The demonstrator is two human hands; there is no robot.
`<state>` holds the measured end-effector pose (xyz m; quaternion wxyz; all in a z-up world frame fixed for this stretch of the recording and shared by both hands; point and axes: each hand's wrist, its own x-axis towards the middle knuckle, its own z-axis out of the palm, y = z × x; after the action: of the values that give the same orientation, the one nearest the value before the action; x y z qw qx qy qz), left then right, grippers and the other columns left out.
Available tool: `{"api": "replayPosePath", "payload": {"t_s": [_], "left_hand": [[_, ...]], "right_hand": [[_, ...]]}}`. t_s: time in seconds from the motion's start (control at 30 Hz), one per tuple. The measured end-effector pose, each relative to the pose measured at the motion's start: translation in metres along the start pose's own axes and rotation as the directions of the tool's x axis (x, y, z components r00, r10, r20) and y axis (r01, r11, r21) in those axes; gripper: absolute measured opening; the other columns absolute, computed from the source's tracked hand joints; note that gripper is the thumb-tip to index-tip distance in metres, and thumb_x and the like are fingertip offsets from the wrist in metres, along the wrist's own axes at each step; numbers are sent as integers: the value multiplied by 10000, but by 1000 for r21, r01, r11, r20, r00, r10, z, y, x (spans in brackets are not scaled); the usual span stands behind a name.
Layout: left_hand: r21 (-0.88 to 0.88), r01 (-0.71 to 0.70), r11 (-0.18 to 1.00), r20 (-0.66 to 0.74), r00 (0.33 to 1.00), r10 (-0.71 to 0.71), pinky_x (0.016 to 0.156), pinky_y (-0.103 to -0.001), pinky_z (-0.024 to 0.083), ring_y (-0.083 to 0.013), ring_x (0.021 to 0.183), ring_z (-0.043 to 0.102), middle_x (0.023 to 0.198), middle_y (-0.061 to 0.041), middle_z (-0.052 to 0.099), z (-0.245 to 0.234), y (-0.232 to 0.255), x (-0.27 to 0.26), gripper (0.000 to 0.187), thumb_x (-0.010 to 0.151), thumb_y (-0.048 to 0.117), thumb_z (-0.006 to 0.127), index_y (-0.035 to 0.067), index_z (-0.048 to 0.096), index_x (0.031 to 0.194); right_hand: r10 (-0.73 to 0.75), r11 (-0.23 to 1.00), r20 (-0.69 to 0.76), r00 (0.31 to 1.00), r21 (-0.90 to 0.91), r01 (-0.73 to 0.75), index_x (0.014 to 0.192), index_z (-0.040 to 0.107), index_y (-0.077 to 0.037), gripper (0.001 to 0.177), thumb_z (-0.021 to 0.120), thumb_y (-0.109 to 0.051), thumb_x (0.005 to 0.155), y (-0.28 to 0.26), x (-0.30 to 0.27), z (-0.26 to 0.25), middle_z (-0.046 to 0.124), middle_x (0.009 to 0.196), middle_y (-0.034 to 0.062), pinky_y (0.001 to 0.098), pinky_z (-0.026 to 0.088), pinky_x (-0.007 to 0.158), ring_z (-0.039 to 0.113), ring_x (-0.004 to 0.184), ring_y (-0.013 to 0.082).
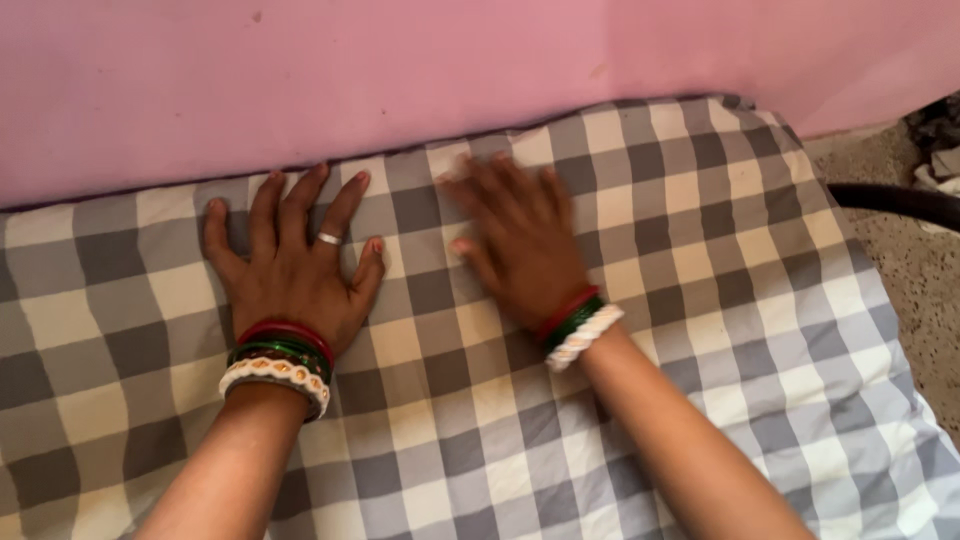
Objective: The person spreads a checkered bedsheet over a mattress and smooths out wrinkles by hand before tucking the edges under the mattress along the sides and corners.
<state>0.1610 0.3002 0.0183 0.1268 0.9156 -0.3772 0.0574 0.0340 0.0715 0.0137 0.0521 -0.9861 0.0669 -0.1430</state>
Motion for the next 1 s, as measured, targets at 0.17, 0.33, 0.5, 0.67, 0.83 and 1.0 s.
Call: {"api": "replayPosePath", "payload": {"t_s": [0.17,0.33,0.5,0.67,0.83,1.0], "left_hand": [[17,1,1000,0,1000,-1,1185,-669,48,-274,1506,254,1611,-34,372,0,1,2,594,1012,560,335,364,377,1570],[25,16,1000,15,1000,-17,1171,-675,51,-275,1493,265,1610,-16,360,-1,-2,2,602,989,570,347,358,374,1552],[-54,34,998,27,999,-33,1172,-666,38,-278,1491,254,1603,-1,347,-4,-5,4,593,979,566,363,378,357,1541],[-109,43,993,40,998,-39,1187,-658,31,-275,1507,234,1610,4,340,-3,-6,0,596,986,569,359,389,334,1554],[-95,21,995,34,999,-18,1182,-664,29,-270,1500,216,1609,6,318,-3,-8,1,603,957,559,388,409,320,1538],[-95,-143,985,74,986,150,1190,-662,29,-268,1535,184,1659,-27,254,-14,-23,-8,649,967,532,404,311,331,1573]], "right_hand": [[77,996,-36,996,-46,-79,1420,616,-163,432,506,-301,1025,47,17,-24,584,1465,111,600,261,1128,468,1387,333],[181,964,-96,979,-177,-196,1275,699,-59,349,418,-206,1131,185,-43,-54,688,1302,230,547,459,1023,618,1174,454],[688,563,-25,725,-611,-556,1305,647,41,393,400,-222,1149,249,-45,-40,643,1340,278,566,497,980,625,1198,453],[69,994,-217,974,-64,-85,1579,423,-20,493,438,-210,1124,27,-32,36,415,1645,210,514,247,1285,352,1537,380],[224,974,-4,975,36,-224,1622,286,-77,634,392,-200,1010,-149,-20,35,271,1701,111,545,47,1274,211,1587,258],[254,967,-27,967,-12,-254,1610,293,-81,630,360,-223,1000,-158,-15,29,283,1687,136,545,38,1259,217,1570,286]]}}
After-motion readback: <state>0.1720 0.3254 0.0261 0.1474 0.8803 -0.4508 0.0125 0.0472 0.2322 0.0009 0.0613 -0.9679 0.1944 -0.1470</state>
